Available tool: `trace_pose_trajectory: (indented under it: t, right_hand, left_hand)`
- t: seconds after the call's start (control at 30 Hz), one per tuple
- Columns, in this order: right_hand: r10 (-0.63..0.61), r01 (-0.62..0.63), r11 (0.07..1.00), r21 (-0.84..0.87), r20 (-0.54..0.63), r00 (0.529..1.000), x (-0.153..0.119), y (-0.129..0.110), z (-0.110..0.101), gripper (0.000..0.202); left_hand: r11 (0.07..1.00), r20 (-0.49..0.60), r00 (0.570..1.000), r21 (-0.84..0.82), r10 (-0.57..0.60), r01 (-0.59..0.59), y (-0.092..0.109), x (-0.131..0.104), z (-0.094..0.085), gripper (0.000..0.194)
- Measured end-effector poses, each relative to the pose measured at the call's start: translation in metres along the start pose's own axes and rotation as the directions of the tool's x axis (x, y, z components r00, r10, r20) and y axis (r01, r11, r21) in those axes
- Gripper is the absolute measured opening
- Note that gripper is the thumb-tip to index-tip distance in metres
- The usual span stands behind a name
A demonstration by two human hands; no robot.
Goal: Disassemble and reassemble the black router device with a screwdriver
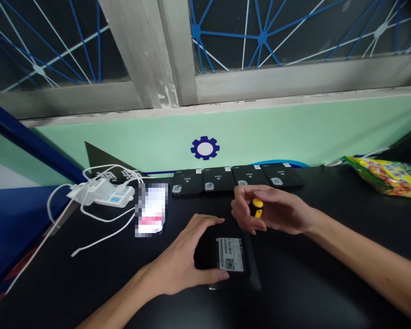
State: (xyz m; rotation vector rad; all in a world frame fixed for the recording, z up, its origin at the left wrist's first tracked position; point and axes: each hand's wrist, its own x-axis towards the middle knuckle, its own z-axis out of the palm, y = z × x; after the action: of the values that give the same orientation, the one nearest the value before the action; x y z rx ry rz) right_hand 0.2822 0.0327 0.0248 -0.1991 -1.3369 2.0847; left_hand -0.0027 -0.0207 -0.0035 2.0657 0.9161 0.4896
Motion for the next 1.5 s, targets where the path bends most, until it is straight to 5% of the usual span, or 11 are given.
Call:
trace_pose_trajectory:
  t: [0.1, 0.37, 0.67, 0.83, 1.3, 1.5]
  right_hand:
    - [0.027, -0.027, 0.999, -0.04, -0.003, 1.0, 0.0, -0.001, -0.001, 0.042]
    - [0.0, 0.0, 1.0, -0.016, 0.004, 1.0, -0.001, 0.002, -0.001, 0.021]
    - [0.012, -0.012, 1.0, 0.025, 0.015, 1.0, 0.001, -0.006, 0.005, 0.019]
    - [0.05, -0.049, 0.999, -0.016, 0.042, 0.998, 0.0, -0.011, 0.004, 0.038]
    - [-0.016, 0.016, 1.0, 0.008, 0.007, 1.0, 0.0, -0.002, 0.005, 0.021]
    - [0.015, -0.015, 1.0, 0.001, 0.004, 1.0, 0.0, -0.005, 0.006, 0.037]
  left_hand:
    - [1.0, -0.066, 0.998, -0.016, -0.023, 0.022, -0.002, 0.002, 0.003, 0.075]
    - [0.994, -0.186, 0.98, -0.096, -0.07, 0.053, -0.005, 0.007, 0.006, 0.04]
    - [0.997, -0.177, 0.983, -0.066, -0.04, 0.029, -0.004, 0.007, 0.003, 0.035]
    - [0.997, -0.17, 0.985, -0.075, -0.025, 0.012, -0.007, 0.007, 0.005, 0.032]
    - [1.0, -0.213, 0.977, -0.006, -0.027, 0.026, -0.005, 0.005, 0.006, 0.014]
    - [0.997, -0.2, 0.977, -0.02, -0.071, 0.069, -0.006, 0.003, 0.008, 0.014]
